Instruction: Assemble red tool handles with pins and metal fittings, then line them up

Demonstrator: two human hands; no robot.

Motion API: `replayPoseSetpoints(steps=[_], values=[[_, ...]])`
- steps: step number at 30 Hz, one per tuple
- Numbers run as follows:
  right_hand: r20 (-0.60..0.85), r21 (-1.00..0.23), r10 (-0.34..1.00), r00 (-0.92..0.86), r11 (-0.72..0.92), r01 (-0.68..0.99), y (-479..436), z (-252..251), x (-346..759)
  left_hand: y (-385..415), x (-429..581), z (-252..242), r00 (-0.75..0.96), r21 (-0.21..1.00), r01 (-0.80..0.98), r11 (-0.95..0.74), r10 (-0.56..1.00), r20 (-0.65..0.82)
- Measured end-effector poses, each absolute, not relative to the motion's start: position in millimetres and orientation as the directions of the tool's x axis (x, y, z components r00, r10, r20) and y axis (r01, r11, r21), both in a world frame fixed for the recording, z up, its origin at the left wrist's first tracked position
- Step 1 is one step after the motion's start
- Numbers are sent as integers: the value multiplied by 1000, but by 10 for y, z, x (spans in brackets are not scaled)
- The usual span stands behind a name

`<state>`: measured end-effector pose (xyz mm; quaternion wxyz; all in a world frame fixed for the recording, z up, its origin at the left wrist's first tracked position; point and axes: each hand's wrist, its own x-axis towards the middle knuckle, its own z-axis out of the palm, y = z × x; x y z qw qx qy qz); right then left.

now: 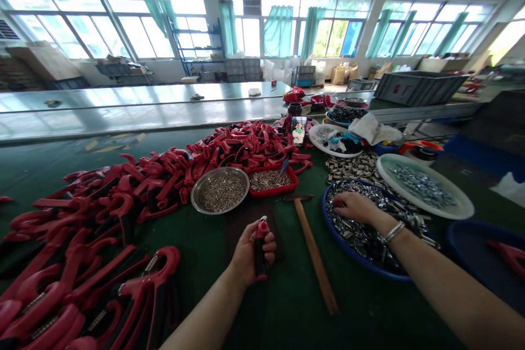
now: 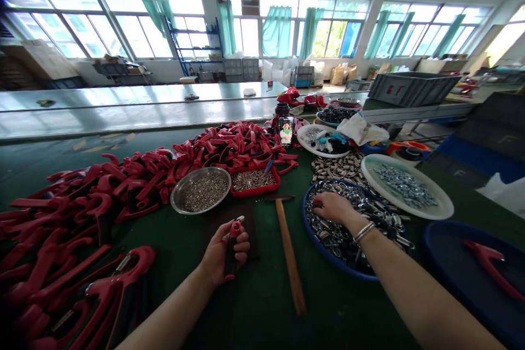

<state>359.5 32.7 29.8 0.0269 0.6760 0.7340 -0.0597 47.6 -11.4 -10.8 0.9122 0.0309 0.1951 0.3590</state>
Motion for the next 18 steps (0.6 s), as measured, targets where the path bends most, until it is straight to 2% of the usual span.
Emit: replayPoseSetpoints(steps=[7,9,11,13,18], values=[[63,-85,998,5,0,996,179,242,3531,-160,472,-99,641,269,-619,737,673,-370],[135,-211,991,1,28,977,110,331,3350,-166,530,-88,637,302,-583,755,655,-407],[171,-433,977,-130,193,880,20,420,3040,-180,626,-70,625,333,-542,771,635,-454],[197,-549,947,-254,322,772,-66,475,2678,-210,730,-54,587,362,-526,770,636,-500],[167,-461,912,-374,407,788,-209,441,2147,-302,835,-78,468,408,-561,721,682,-562]])
